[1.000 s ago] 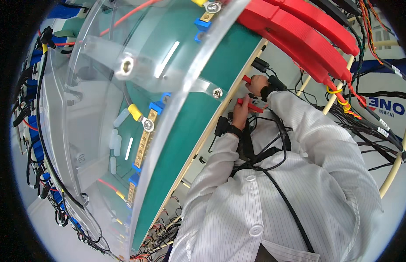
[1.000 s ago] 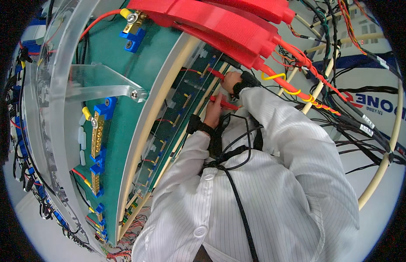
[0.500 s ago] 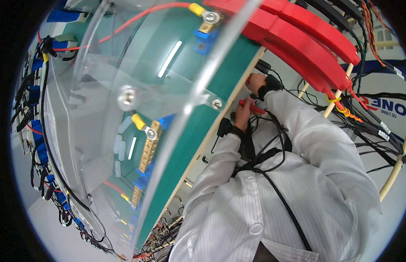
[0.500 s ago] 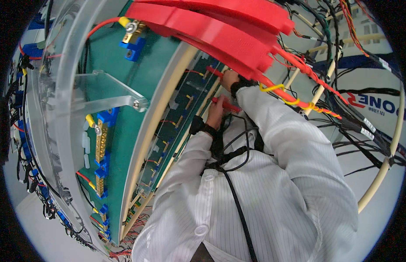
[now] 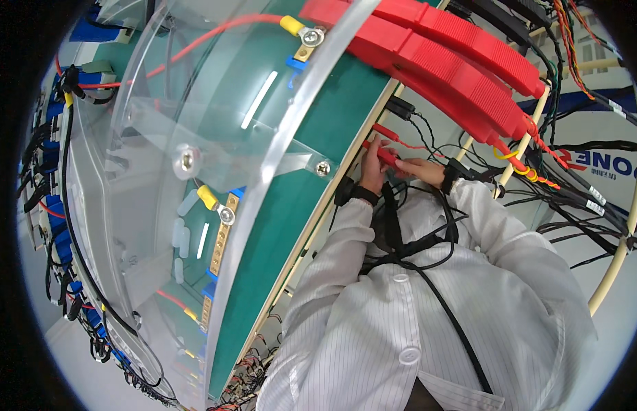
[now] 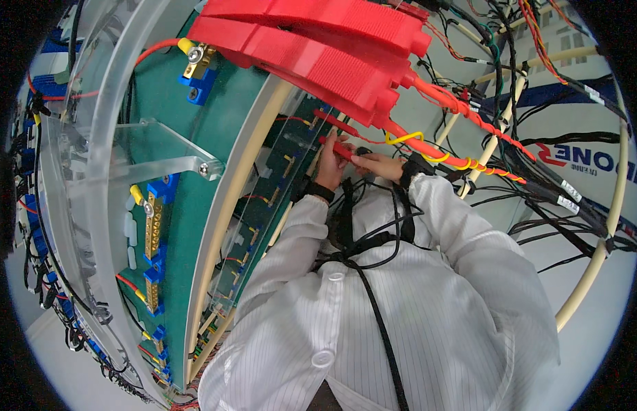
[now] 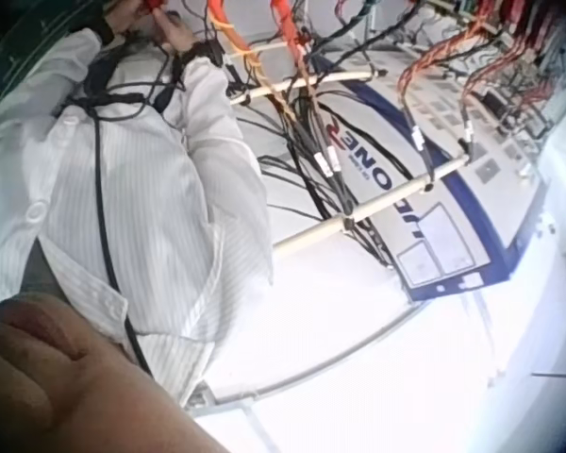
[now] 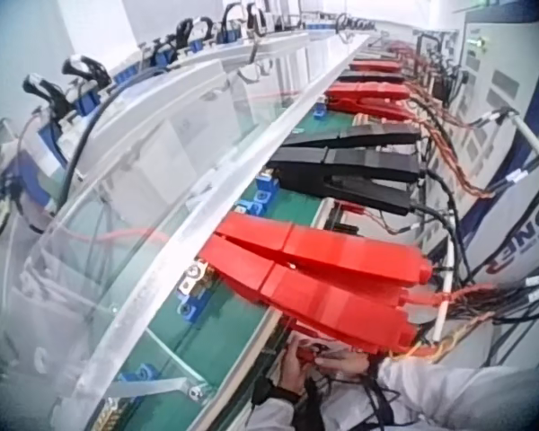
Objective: Connecting and organizing electrical cables and clamps on a test bench apparatus.
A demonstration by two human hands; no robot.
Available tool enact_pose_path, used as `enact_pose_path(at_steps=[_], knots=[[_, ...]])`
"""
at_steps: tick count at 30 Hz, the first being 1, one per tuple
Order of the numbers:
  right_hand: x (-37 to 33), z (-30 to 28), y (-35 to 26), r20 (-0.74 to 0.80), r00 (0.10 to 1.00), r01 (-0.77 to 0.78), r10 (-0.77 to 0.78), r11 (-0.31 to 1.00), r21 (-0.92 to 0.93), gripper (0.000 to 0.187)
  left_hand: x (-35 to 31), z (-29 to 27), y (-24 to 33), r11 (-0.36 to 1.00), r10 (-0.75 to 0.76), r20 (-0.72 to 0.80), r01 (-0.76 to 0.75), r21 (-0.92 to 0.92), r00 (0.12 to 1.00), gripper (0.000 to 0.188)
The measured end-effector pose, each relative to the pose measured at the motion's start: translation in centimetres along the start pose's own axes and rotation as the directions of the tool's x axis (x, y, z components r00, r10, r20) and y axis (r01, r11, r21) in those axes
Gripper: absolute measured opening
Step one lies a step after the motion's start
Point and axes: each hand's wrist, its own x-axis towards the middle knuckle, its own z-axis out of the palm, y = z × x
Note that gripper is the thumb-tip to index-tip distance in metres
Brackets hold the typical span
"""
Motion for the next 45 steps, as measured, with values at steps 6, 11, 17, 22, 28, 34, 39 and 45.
enact_pose_path(at_steps=[6, 11, 17, 22, 28, 34, 39, 45], knots=[[0.6, 0.6, -1.7, -0.218, 0.975, -0.005, 0.031, 0.993, 0.118, 0.058, -0.4, 0.6, -1.5, 0.955, 0.012, -0.074, 0.010, 0.295, 0.997, 0.039], [2.9, 1.4, -1.0, -0.298, 0.954, 0.015, 0.046, 0.980, 0.199, 0.049, 0.9, -0.6, -2.4, 0.980, 0.113, -0.092, -0.095, 0.177, 0.989, 0.040], [5.3, 1.6, 1.3, -0.479, 0.877, 0.154, 0.009, 0.941, 0.300, 0.035, 1.0, 0.6, -1.8, 0.979, 0.163, -0.100, -0.149, 0.139, 0.981, 0.040], [9.7, -0.8, 7.7, -0.452, 0.851, 0.352, -0.267, 0.929, 0.113, 0.039, 2.1, 0.7, -2.0, 0.965, 0.221, -0.139, -0.195, 0.178, 0.965, 0.034], [6.7, -0.2, 1.3, -0.398, 0.909, 0.103, -0.126, 0.992, -0.079, 0.057, 3.4, -3.8, -3.0, 0.950, 0.269, -0.085, -0.249, 0.190, 0.959, 0.037], [-3.5, -11.9, -5.9, -0.131, 0.949, 0.179, -0.288, 0.830, -0.527, 0.038, 0.2, -1.7, -4.8, 0.904, -0.054, -0.084, 0.085, 0.420, 0.995, 0.032], [-11.4, -16.6, -16.1, -0.195, 0.924, 0.162, -0.330, 0.797, -0.582, 0.036, -1.1, -0.7, -7.2, 0.733, -0.270, 0.115, 0.127, 0.669, 0.956, 0.042], [-17.0, -12.0, -21.4, -0.201, 0.843, 0.261, -0.498, 0.707, -0.657, 0.039, -2.5, 4.2, -7.4, 0.493, -0.148, 0.569, -0.439, 0.752, 0.809, 0.040]])
